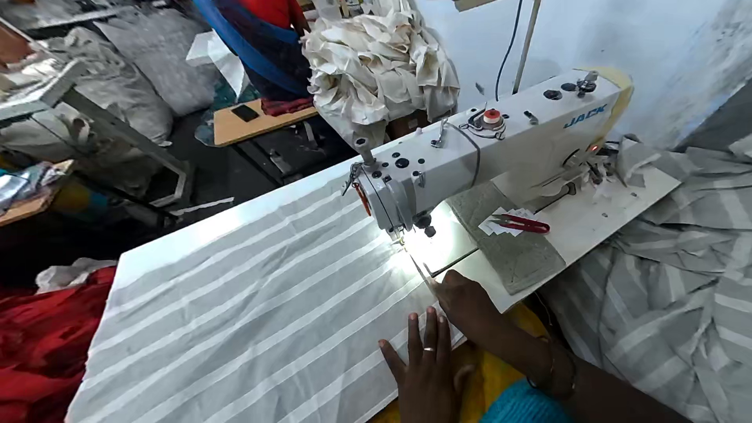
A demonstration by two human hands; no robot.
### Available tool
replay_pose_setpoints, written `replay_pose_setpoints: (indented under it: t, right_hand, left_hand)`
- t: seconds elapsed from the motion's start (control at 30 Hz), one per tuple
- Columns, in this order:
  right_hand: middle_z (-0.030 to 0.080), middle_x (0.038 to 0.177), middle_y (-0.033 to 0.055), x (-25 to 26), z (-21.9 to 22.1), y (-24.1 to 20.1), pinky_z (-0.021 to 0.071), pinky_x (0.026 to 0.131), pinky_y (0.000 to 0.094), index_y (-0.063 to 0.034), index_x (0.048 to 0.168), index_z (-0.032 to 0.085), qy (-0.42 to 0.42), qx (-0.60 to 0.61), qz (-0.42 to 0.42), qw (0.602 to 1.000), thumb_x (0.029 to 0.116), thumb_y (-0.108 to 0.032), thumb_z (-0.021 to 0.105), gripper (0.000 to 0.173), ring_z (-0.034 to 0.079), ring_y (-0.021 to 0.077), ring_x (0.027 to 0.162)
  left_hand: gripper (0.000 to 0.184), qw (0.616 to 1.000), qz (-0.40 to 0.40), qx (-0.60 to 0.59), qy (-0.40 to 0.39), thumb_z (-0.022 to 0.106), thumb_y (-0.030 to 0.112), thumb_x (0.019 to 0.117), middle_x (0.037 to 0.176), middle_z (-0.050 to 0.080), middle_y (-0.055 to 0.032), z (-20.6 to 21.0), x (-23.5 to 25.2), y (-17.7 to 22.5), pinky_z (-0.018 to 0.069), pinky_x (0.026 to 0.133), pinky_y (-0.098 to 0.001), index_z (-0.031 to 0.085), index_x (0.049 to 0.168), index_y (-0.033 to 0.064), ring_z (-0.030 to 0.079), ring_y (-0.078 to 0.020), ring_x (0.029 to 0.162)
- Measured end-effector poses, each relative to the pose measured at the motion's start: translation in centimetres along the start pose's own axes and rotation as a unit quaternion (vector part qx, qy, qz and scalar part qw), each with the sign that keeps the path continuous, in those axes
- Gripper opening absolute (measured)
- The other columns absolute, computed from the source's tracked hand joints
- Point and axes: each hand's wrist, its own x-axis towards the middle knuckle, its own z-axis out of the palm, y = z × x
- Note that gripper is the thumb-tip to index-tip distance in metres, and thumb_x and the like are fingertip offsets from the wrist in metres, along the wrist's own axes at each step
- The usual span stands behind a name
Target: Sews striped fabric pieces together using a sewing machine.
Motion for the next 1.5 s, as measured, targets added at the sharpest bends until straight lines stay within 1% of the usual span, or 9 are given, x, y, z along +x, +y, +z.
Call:
replay_pose_setpoints:
  t: [0.3,0.67,0.77,0.83,0.93,1.03,1.13,1.37,1.5]
  right_hand:
    - [0.066,0.108,0.017,0.1,-0.1,-0.8,0.0575,0.085,0.0398,-0.0036,0.125,0.071,-0.018,-0.014,0.0,1.0,0.104,-0.012,0.055,0.028,0.068,0.0289,0.099]
    - [0.066,0.101,0.017,5.5,-0.1,-0.6,0.0584,0.078,0.0437,-0.0009,0.103,0.075,0.046,-0.034,-0.064,0.996,0.0978,-0.005,0.062,0.015,0.068,0.031,0.093]
    - [0.067,0.099,0.017,6.7,-1.1,-0.5,0.0578,0.077,0.0463,-0.0021,0.099,0.076,0.0,-0.037,-0.087,0.995,0.0984,-0.007,0.063,0.014,0.069,0.0318,0.093]
    - [0.07,0.104,0.0155,7.2,-1.7,0.2,0.0568,0.082,0.049,-0.0077,0.107,0.078,-0.038,-0.03,-0.088,0.995,0.0989,-0.011,0.062,0.019,0.068,0.0321,0.101]
    - [0.067,0.108,0.0122,7.6,-1.8,1.2,0.0562,0.082,0.0478,-0.0125,0.11,0.077,-0.018,-0.051,-0.109,0.993,0.0973,-0.019,0.065,0.018,0.063,0.0317,0.108]
    - [0.067,0.094,0.0125,8.3,-0.4,2.5,0.0576,0.075,0.0457,-0.0076,0.095,0.073,0.079,-0.057,-0.189,0.977,0.0952,-0.015,0.066,0.01,0.066,0.0319,0.097]
    - [0.068,0.097,0.0139,8.7,-1.7,2.6,0.0561,0.08,0.047,-0.0066,0.1,0.073,0.012,-0.037,-0.175,0.984,0.0997,-0.016,0.063,0.014,0.066,0.0321,0.101]
    - [0.07,0.09,0.0135,9.9,-0.5,4.1,0.0573,0.072,0.0466,-0.0102,0.095,0.079,0.111,0.041,-0.2,0.973,0.093,-0.021,0.072,0.013,0.071,0.0288,0.087]
    - [0.071,0.092,0.0099,10.0,-0.8,4.5,0.0572,0.073,0.0425,-0.0116,0.099,0.079,0.072,0.017,-0.246,0.966,0.0969,-0.021,0.066,0.016,0.07,0.0246,0.088]
  left_hand:
    - [0.078,0.999,0.02,-0.039,0.018,0.034,0.078,0.0926,0.155,0.052,-0.0043,-0.1,2.7,-3.6,0.015,0.1,-0.0904,0.062,0.144,0.0262,0.042,-0.0479,0.144]
    - [0.053,0.996,-0.014,-0.09,0.007,0.039,0.059,0.1021,0.154,0.053,0.0014,1.3,9.6,-8.6,0.0077,0.106,-0.0873,0.07,0.134,0.0286,0.034,-0.0435,0.15]
    - [0.032,0.994,0.011,-0.074,0.085,0.055,0.037,0.1001,0.136,0.067,-0.0083,1.8,11.5,-8.9,0.0116,0.11,-0.0839,0.079,0.108,0.0166,0.048,-0.0445,0.14]
    - [0.012,0.99,0.065,-0.023,0.127,0.068,0.017,0.0915,0.11,0.074,-0.0107,1.8,12.5,-8.7,0.0278,0.111,-0.0737,0.078,0.095,0.0119,0.063,-0.0385,0.119]
    - [0.01,0.992,0.074,-0.025,0.099,0.074,0.014,0.0855,0.09,0.071,-0.0127,1.7,14.2,-8.8,0.0572,0.081,-0.05,0.074,0.085,0.0043,0.071,-0.0314,0.088]
    - [0.018,0.989,0.032,-0.114,0.092,0.066,0.022,0.0888,0.088,0.07,-0.011,1.7,14.6,-9.3,0.0566,0.072,-0.0475,0.071,0.081,0.0057,0.069,-0.0297,0.084]
    - [0.035,0.99,0.024,-0.077,0.112,0.059,0.042,0.0894,0.089,0.07,-0.0071,1.8,13.5,-8.8,0.0535,0.073,-0.0465,0.073,0.081,0.0117,0.068,-0.0272,0.086]
    - [0.014,0.983,-0.08,-0.103,0.127,0.069,0.018,0.0897,0.088,0.07,-0.0101,1.9,13.5,-8.5,0.0552,0.06,-0.0467,0.078,0.094,0.0098,0.068,-0.0284,0.074]
    - [0.02,0.988,-0.053,-0.073,0.125,0.067,0.029,0.0888,0.089,0.07,-0.0073,1.9,13.2,-8.5,0.0554,0.064,-0.045,0.079,0.088,0.0129,0.068,-0.0274,0.08]
